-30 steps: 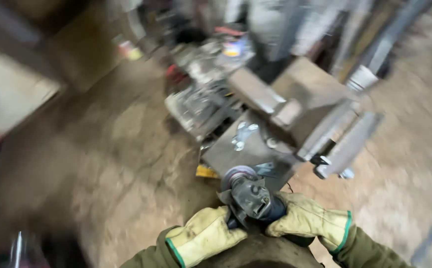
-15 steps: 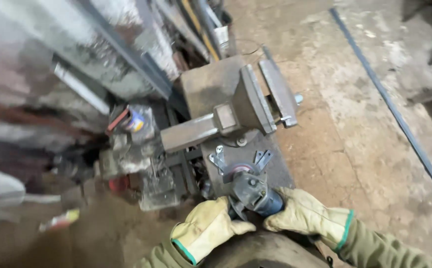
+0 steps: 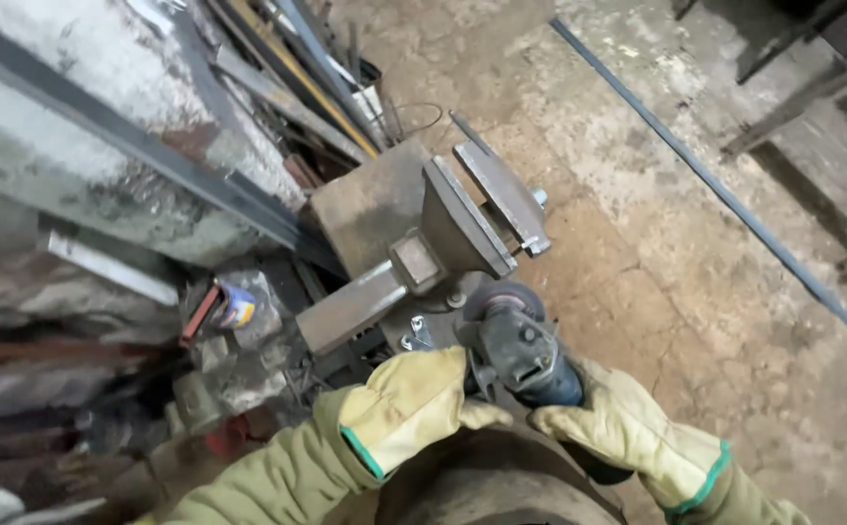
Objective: Using an angle grinder to smooth and shape small metal components held in a bench vise.
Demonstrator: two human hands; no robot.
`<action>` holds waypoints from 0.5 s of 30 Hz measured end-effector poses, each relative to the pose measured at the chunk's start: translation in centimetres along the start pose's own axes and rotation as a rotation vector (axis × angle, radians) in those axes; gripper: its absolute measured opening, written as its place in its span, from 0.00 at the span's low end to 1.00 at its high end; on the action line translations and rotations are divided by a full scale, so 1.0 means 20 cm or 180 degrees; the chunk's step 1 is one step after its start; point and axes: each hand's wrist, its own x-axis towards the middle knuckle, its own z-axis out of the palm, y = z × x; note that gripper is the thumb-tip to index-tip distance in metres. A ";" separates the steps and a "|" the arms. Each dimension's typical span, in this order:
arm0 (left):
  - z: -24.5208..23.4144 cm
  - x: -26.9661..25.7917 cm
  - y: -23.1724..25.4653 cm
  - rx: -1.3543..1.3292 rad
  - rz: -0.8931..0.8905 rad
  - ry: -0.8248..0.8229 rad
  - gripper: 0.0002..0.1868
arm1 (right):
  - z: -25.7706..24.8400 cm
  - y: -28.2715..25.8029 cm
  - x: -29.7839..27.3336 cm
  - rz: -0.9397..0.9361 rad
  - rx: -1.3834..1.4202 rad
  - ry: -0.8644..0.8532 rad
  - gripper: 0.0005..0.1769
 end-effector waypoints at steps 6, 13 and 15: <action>-0.25 0.04 -0.20 -0.1556 0.0790 0.0769 0.28 | 0.12 -0.21 -0.01 0.0610 0.0510 0.0283 0.31; -0.32 0.14 -0.43 -0.1084 0.0672 -0.0794 0.31 | 0.27 -0.21 0.05 0.0086 0.0179 0.1050 0.30; -0.28 0.15 -0.50 -0.2374 0.0940 -0.0492 0.31 | 0.26 -0.27 0.05 0.0289 0.0378 0.1054 0.33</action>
